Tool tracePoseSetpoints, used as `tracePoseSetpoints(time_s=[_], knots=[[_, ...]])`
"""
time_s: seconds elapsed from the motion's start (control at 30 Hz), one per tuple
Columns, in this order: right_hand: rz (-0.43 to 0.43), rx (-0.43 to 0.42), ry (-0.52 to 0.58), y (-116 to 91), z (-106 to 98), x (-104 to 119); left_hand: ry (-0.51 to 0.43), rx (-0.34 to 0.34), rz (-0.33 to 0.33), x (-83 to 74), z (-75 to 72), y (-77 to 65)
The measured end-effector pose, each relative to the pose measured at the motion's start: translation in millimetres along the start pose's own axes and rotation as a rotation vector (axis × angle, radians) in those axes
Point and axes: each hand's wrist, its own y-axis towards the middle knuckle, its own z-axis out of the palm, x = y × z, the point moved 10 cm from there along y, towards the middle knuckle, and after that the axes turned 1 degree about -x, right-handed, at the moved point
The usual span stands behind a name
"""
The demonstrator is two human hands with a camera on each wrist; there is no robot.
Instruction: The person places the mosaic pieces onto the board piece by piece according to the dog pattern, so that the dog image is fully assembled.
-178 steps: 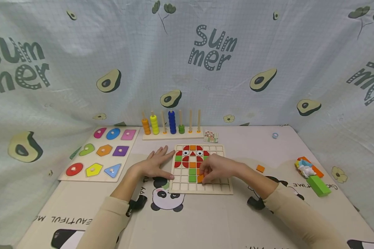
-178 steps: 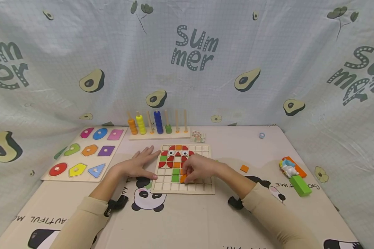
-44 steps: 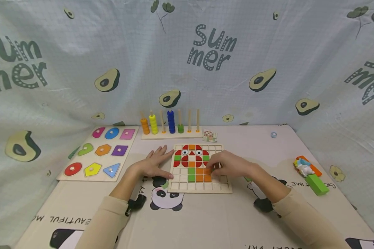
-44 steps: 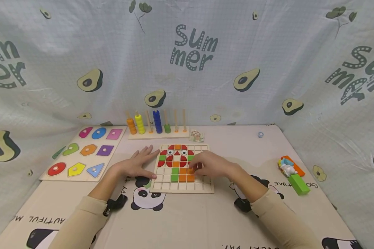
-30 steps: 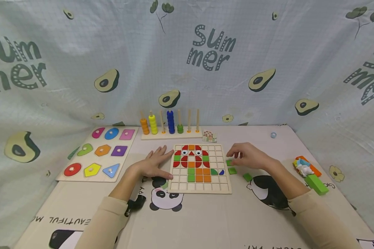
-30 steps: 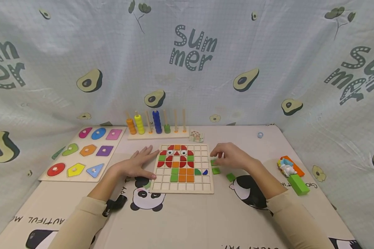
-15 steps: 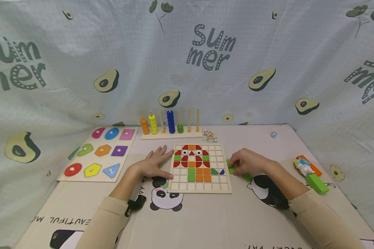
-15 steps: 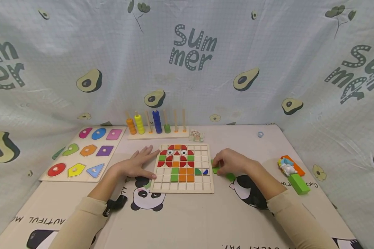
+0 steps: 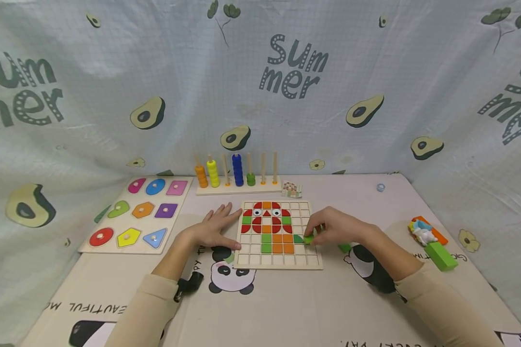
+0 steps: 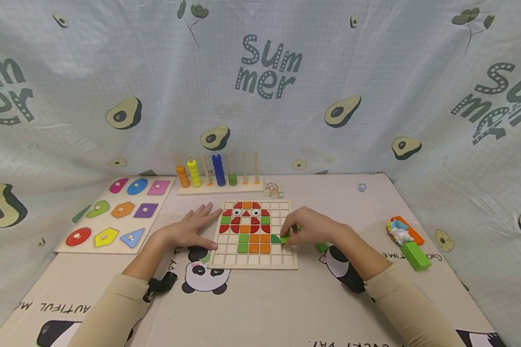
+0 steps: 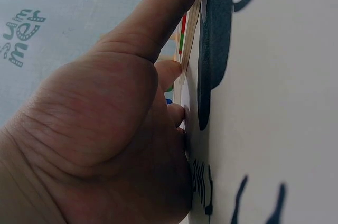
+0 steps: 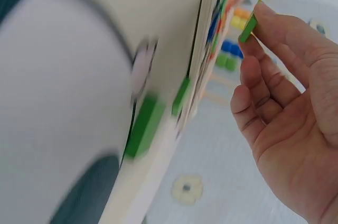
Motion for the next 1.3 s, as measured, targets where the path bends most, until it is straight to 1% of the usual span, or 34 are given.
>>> tracePoseSetpoints(time_s=[0.07, 0.2, 0.33, 0.43, 0.5, 0.63, 0.83, 0.93, 1.0, 1.07, 1.17, 1.23, 1.3], knots=[[-0.018, 0.029, -0.008, 4, 9, 8, -0.006, 0.0, 0.0, -0.1, 0.0, 0.0], [-0.055, 0.075, -0.095, 10, 24, 20, -0.014, 0.003, -0.004, 0.3, 0.3, 0.1], [-0.073, 0.084, -0.204, 13, 30, 25, -0.018, 0.002, -0.006, 0.8, 0.6, 0.1], [-0.075, 0.081, -0.241, 13, 33, 25, -0.023, 0.002, -0.005, 0.3, 0.2, 0.3], [-0.077, 0.074, -0.241, 14, 33, 24, -0.026, 0.002, -0.004, 0.1, -0.2, 0.3], [-0.072, 0.059, -0.186, 15, 32, 21, -0.026, 0.002, -0.003, -0.3, -0.5, 0.0], [-0.024, 0.066, -0.014, 13, 30, 12, -0.022, -0.005, -0.006, 0.5, 0.7, 0.7], [0.006, 0.076, 0.053, 12, 31, 6, -0.019, -0.008, -0.005, 0.3, 0.5, 0.4], [0.011, 0.077, 0.079, 12, 31, 5, -0.019, -0.01, -0.005, 0.1, 0.0, -0.1], [-0.002, 0.073, 0.095, 11, 29, 6, -0.019, -0.012, -0.006, 0.0, -0.3, -0.5], [-0.01, 0.05, 0.118, 10, 21, 3, -0.013, -0.012, -0.005, -0.1, -0.2, -0.7], [-0.007, 0.01, 0.121, 8, 10, -2, -0.011, -0.011, -0.003, -0.1, 0.0, -0.6], [0.018, -0.043, 0.114, 5, -3, -9, -0.007, -0.01, -0.002, -0.1, 0.0, -0.6]])
